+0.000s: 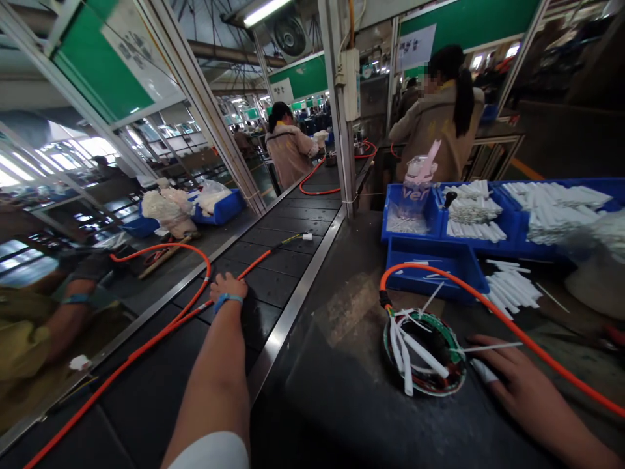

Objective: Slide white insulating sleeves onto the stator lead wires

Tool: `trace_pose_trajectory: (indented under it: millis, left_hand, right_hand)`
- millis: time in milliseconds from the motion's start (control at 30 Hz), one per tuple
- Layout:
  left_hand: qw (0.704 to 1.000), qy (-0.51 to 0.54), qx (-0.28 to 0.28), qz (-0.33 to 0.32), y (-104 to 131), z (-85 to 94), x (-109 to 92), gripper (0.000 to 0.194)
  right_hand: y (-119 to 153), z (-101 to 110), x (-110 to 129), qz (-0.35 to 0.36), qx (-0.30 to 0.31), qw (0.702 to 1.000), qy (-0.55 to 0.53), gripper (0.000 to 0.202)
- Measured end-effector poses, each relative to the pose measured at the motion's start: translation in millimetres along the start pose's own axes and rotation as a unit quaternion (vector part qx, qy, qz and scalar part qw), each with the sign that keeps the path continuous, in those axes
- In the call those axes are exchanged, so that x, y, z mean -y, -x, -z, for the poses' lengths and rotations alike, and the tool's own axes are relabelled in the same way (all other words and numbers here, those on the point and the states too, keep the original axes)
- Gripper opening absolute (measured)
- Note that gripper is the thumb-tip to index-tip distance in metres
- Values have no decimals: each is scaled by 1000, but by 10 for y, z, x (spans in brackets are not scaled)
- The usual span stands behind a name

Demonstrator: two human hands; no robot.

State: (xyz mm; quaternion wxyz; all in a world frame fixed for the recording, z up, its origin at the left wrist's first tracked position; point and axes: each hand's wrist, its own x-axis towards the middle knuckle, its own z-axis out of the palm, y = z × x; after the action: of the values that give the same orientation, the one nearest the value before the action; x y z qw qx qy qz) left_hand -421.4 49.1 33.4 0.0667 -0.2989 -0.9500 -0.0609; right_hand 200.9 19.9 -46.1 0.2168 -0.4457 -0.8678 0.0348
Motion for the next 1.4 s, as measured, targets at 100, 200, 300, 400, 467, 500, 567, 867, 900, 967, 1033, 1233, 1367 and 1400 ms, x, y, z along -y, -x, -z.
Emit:
trace_pose_trajectory:
  millis: [100, 200, 300, 400, 467, 500, 567, 867, 900, 967, 1033, 1233, 1367, 1400]
  left_hand:
    - [999, 27, -6, -26, 139, -96, -51, 41]
    - [996, 56, -18, -71, 248, -35, -65, 44]
    - [982, 95, -12, -161, 379, 121, -184, 46]
    - [939, 143, 28, -310, 728, 284, -483, 40]
    - [889, 170, 69, -420, 1129, 408, -731, 38]
    - [860, 178, 90, -470, 1361, 485, -847, 37]
    - [746, 189, 124, -626, 1819, 668, -1042, 43]
    - [550, 164, 111, -811, 2535, 975, -1479, 79]
    - [551, 174, 112, -809, 2581, 936, -1497, 73]
    - [570, 195, 103, -792, 2730, 862, -1498, 57]
    - [613, 210, 74, -758, 2927, 811, -1453, 46]
    - [683, 225, 7, -694, 3127, 869, -1286, 52]
    - [637, 210, 55, -739, 2952, 914, -1330, 57]
    - [641, 212, 67, -734, 2959, 907, -1344, 49]
  right_hand:
    - [-20, 39, 47, -7, 5, 1000, -6, 41]
    - [-41, 67, 74, -16, 7, 1000, -18, 42]
    - [-65, 81, 91, -22, 7, 999, -39, 43]
    - [-99, 99, 128, -25, 6, 998, -59, 42]
    - [-126, 116, 156, -27, 1, 997, -73, 43]
    - [-139, 125, 167, -27, 1, 996, -81, 44]
    - [-157, 149, 183, -29, 1, 994, -101, 45]
    - [24, 707, 573, -42, -53, 983, -171, 42]
    - [46, 772, 658, -29, -50, 983, -173, 44]
    - [67, 837, 816, -3, -37, 984, -176, 49]
    - [55, 814, 933, 18, -24, 984, -177, 54]
    - [-31, 625, 1035, 47, -62, 982, -172, 49]
    - [-62, 680, 1070, 7, -74, 988, -139, 41]
    - [-76, 701, 1078, -3, -69, 990, -125, 41]
